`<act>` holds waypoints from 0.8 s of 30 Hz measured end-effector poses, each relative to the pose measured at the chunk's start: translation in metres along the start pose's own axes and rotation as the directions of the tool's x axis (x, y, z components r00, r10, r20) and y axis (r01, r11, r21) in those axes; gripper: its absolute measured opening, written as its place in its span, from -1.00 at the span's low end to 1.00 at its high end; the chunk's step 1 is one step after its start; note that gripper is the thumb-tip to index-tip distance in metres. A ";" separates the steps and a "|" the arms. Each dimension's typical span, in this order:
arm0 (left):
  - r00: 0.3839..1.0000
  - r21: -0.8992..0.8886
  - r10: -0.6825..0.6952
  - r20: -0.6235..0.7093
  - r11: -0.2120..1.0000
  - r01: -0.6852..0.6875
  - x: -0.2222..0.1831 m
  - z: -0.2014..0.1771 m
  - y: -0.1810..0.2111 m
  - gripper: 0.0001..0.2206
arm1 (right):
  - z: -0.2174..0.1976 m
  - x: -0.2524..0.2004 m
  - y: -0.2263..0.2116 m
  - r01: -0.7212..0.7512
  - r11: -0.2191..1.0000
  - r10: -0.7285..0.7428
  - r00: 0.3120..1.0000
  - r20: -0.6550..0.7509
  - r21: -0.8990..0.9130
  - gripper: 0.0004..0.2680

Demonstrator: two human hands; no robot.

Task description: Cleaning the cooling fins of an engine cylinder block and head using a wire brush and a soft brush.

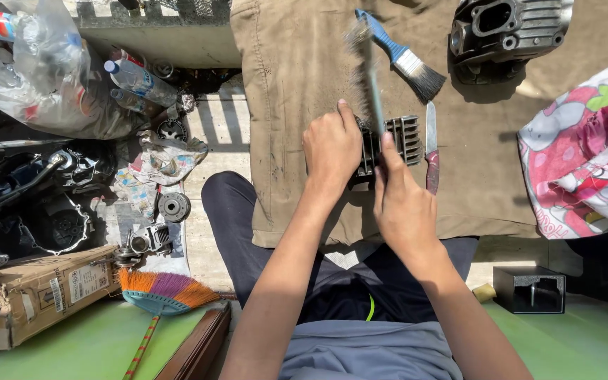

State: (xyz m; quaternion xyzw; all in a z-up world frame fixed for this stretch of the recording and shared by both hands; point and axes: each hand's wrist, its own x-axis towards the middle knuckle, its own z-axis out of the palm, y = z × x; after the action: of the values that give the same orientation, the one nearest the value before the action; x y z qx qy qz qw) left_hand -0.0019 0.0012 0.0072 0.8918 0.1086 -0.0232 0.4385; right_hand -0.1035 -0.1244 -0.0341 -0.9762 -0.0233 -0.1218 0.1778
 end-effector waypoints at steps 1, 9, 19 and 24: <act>1.000 -0.002 0.004 0.004 1.000 -0.004 -0.005 -0.001 0.000 -0.43 | -0.001 -0.004 0.002 -0.004 1.000 0.004 1.000 -0.003 -0.003 -0.57; 0.984 -0.422 0.065 -0.163 0.897 -0.129 -0.005 -0.007 -0.009 -0.49 | 0.001 0.002 -0.008 -0.012 1.000 0.012 1.000 0.011 0.021 -0.57; 0.999 -0.456 0.025 -0.037 0.889 -0.039 -0.015 0.009 -0.052 -0.62 | -0.006 0.002 -0.010 0.073 0.986 -0.068 0.997 0.040 -0.152 -0.50; 0.995 -0.445 -0.012 -0.102 0.895 -0.035 -0.005 0.013 -0.047 -0.70 | -0.007 0.012 -0.015 -0.023 0.996 0.019 0.999 0.046 0.087 -0.58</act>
State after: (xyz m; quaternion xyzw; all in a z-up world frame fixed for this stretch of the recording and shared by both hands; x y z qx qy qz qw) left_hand -0.0160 0.0181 -0.0368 0.7681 0.1281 0.0507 0.6254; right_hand -0.0951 -0.1132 -0.0200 -0.9702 -0.0226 -0.0965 0.2210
